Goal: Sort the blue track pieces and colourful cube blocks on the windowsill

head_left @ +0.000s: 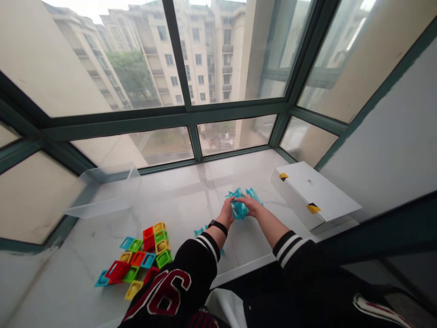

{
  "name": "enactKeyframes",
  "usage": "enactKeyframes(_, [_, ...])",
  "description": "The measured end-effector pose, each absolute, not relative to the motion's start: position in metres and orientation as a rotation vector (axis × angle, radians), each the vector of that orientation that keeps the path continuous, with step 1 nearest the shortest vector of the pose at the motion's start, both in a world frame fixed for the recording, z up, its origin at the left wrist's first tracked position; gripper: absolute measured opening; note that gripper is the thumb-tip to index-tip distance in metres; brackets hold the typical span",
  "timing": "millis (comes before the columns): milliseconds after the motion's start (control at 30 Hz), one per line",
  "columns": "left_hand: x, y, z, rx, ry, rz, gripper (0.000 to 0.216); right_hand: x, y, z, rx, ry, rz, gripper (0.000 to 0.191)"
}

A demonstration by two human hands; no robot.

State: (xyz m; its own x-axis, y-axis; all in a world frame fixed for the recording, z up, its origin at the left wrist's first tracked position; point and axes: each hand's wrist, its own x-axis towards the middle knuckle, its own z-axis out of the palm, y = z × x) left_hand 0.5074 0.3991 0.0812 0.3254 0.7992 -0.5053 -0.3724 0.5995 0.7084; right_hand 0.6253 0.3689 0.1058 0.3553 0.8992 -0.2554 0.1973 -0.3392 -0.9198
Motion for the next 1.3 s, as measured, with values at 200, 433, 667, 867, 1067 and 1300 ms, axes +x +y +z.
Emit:
enactKeyframes(200, [0.455,0.384,0.092,0.639,1.009,0.867,0.048,0.571,0.349,0.110,-1.647,-0.704,1.359,0.057])
enactKeyframes(433, [0.336,0.341,0.101,0.705,1.165,0.941,0.053,0.479,0.320,0.117,-1.364,-0.750,1.692,0.055])
enactKeyframes(667, [0.304,0.305,0.077,0.786,1.434,0.982,0.042,0.447,0.317,0.079,-1.782,-1.107,1.467,0.043])
enactKeyframes(867, [0.297,0.310,0.083,1.025,1.482,1.011,0.040,0.458,0.324,0.074,-1.976,-1.428,1.129,0.041])
enactKeyframes(1067, [0.303,0.314,0.075,1.240,1.441,0.984,0.039,0.463,0.323,0.073,-2.033,-1.512,0.951,0.049])
enactKeyframes(1300, [0.311,0.318,0.058,1.446,1.489,0.856,0.037,0.486,0.324,0.069,-2.009,-1.480,0.888,0.036])
